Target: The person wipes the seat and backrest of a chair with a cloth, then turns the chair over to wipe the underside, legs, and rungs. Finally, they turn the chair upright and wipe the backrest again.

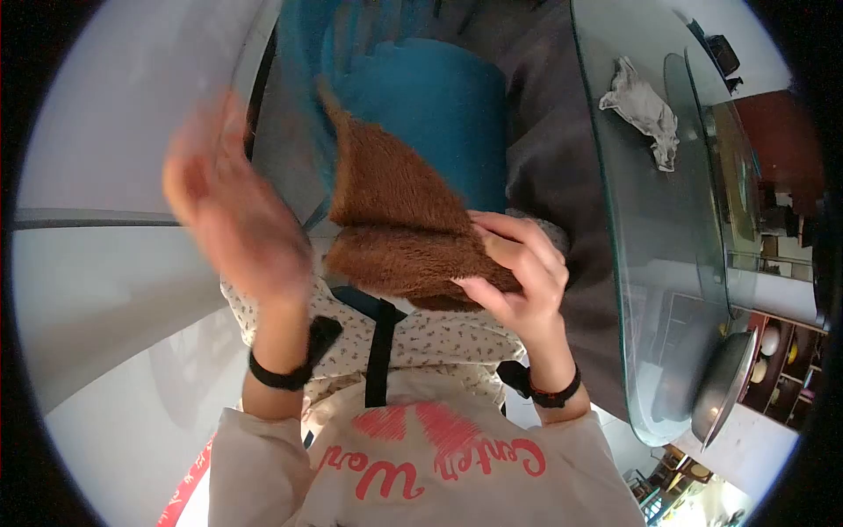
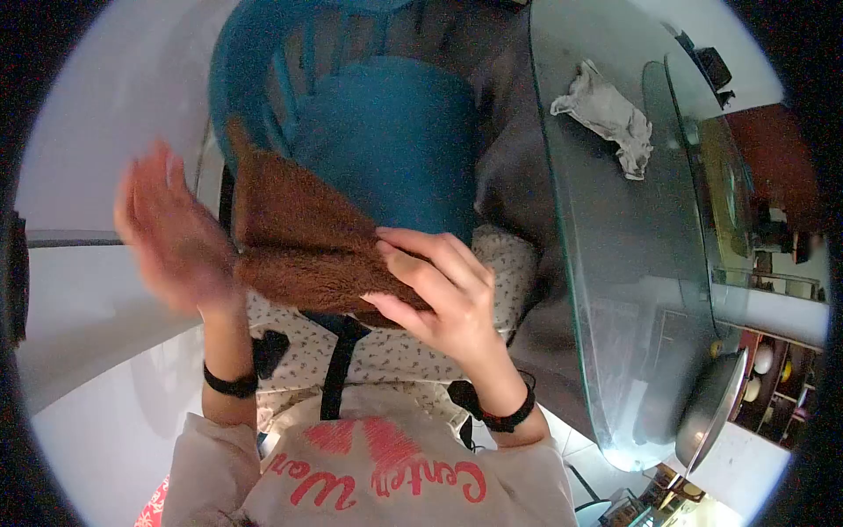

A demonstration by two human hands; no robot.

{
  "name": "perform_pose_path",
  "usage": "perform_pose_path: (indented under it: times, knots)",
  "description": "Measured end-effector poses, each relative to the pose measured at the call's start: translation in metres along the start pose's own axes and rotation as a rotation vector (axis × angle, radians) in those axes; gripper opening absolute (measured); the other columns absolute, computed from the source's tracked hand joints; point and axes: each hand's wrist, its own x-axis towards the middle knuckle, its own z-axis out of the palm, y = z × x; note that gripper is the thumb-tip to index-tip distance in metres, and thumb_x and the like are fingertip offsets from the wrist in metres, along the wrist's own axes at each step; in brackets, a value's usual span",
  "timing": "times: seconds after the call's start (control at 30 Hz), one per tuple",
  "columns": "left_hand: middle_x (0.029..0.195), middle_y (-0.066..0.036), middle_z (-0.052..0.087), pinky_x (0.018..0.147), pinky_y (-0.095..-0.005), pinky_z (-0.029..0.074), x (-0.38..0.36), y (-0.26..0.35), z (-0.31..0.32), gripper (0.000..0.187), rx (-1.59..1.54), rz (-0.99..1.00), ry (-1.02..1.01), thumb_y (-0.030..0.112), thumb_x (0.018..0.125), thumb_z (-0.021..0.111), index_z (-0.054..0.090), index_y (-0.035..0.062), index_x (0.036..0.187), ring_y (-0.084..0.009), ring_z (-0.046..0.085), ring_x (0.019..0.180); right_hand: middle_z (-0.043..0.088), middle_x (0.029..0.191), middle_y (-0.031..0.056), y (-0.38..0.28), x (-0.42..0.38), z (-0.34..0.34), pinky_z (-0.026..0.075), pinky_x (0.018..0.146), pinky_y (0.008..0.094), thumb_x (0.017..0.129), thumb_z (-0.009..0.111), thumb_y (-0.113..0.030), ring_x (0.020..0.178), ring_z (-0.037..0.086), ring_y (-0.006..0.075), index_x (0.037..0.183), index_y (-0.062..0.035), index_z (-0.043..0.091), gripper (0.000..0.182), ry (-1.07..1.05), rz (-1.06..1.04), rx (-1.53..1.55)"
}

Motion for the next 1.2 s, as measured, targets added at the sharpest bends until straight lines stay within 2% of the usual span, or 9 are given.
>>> perform_pose_path:
  times: [0.03,0.1,0.2,0.4,0.43,0.53,0.63,0.77,1.2]
  knots:
    - [0.126,-0.024,0.046,0.097,-0.0416,0.037,0.024,-0.013,0.004,0.044,0.279,0.049,0.149,0.030,0.083,0.057,0.051,-0.0016,0.114,-0.0300,0.040,0.124,0.064,0.095,0.0146,-0.001,-0.001,0.002,0.050,0.067,0.0327,0.059,0.078,-0.025,0.079,0.062,0.0264,0.089,0.0006,0.063,0.042,0.000,-0.002,-0.001]
    - [0.141,-0.032,0.018,0.103,-0.0452,0.026,0.038,-0.018,0.001,0.047,0.593,-0.039,-0.313,0.023,0.082,0.059,0.043,0.0061,0.122,-0.0390,0.018,0.134,0.064,0.093,0.0143,-0.002,0.000,0.008,0.050,0.066,0.0325,0.064,0.075,-0.017,0.078,0.063,0.0264,0.087,0.0003,0.062,0.032,0.008,0.044,0.061]
    - [0.144,-0.016,0.026,0.110,-0.0387,0.003,0.034,-0.017,0.009,0.060,0.439,-0.151,-0.262,0.034,0.083,0.050,0.037,0.0025,0.133,-0.0263,0.007,0.139,0.063,0.091,0.0173,0.001,-0.018,-0.001,0.049,0.068,0.0330,0.064,0.071,-0.013,0.078,0.062,0.0276,0.084,0.0016,0.058,0.028,0.061,0.147,0.004]
    - [0.146,-0.021,0.017,0.110,-0.0391,0.001,0.029,-0.020,0.034,0.057,0.519,-0.068,-0.520,0.019,0.076,0.058,0.041,0.0133,0.130,-0.0304,-0.004,0.139,0.057,0.089,0.0143,0.025,-0.055,-0.022,0.041,0.077,0.0302,0.080,0.054,-0.023,0.083,0.053,0.0199,0.083,0.0032,0.049,0.026,0.298,0.398,0.058]
    - [0.145,-0.027,0.009,0.109,-0.0410,0.011,0.024,-0.019,0.043,0.054,0.553,-0.059,-0.552,0.015,0.077,0.059,0.042,0.0143,0.129,-0.0368,0.000,0.138,0.058,0.086,0.0142,0.029,-0.058,-0.025,0.041,0.076,0.0307,0.080,0.055,-0.024,0.082,0.053,0.0206,0.080,0.0027,0.049,0.027,0.382,0.447,0.138]
    - [0.150,-0.015,0.004,0.105,-0.0461,0.024,0.009,-0.027,0.072,0.058,0.329,-0.211,-0.456,0.044,0.087,0.050,0.035,0.0169,0.136,-0.0421,0.016,0.134,0.056,0.096,0.0099,0.030,-0.083,-0.034,0.040,0.082,0.0298,0.088,0.048,-0.029,0.089,0.052,0.0173,0.096,0.0059,0.053,0.036,0.523,0.636,0.132]
    - [0.138,-0.041,0.001,0.103,-0.0472,0.026,0.002,-0.034,0.083,0.049,0.353,0.027,-0.394,0.007,0.072,0.064,0.046,0.0126,0.117,-0.0555,0.015,0.128,0.057,0.102,0.0098,0.027,-0.120,-0.028,0.040,0.086,0.0310,0.087,0.053,-0.024,0.096,0.052,0.0187,0.106,0.0066,0.053,0.036,0.528,0.720,0.021]
    - [0.139,-0.040,0.002,0.102,-0.0476,0.029,-0.004,-0.037,0.091,0.047,0.347,0.049,-0.338,0.010,0.073,0.066,0.046,0.0110,0.116,-0.0541,0.015,0.128,0.055,0.114,0.0114,0.039,-0.129,-0.033,0.040,0.088,0.0314,0.083,0.060,-0.014,0.100,0.052,0.0195,0.116,0.0066,0.049,0.040,0.421,0.831,0.000]
    - [0.144,-0.030,-0.007,0.108,-0.0469,0.018,0.006,-0.034,0.075,0.058,0.183,-0.076,-0.497,0.043,0.090,0.048,0.033,0.0140,0.138,-0.0449,0.003,0.135,0.056,0.092,0.0131,-0.016,-0.041,-0.076,0.043,0.084,0.0370,0.060,0.054,0.001,0.089,0.053,0.0243,0.095,0.0051,0.062,0.036,0.319,0.276,-0.502]
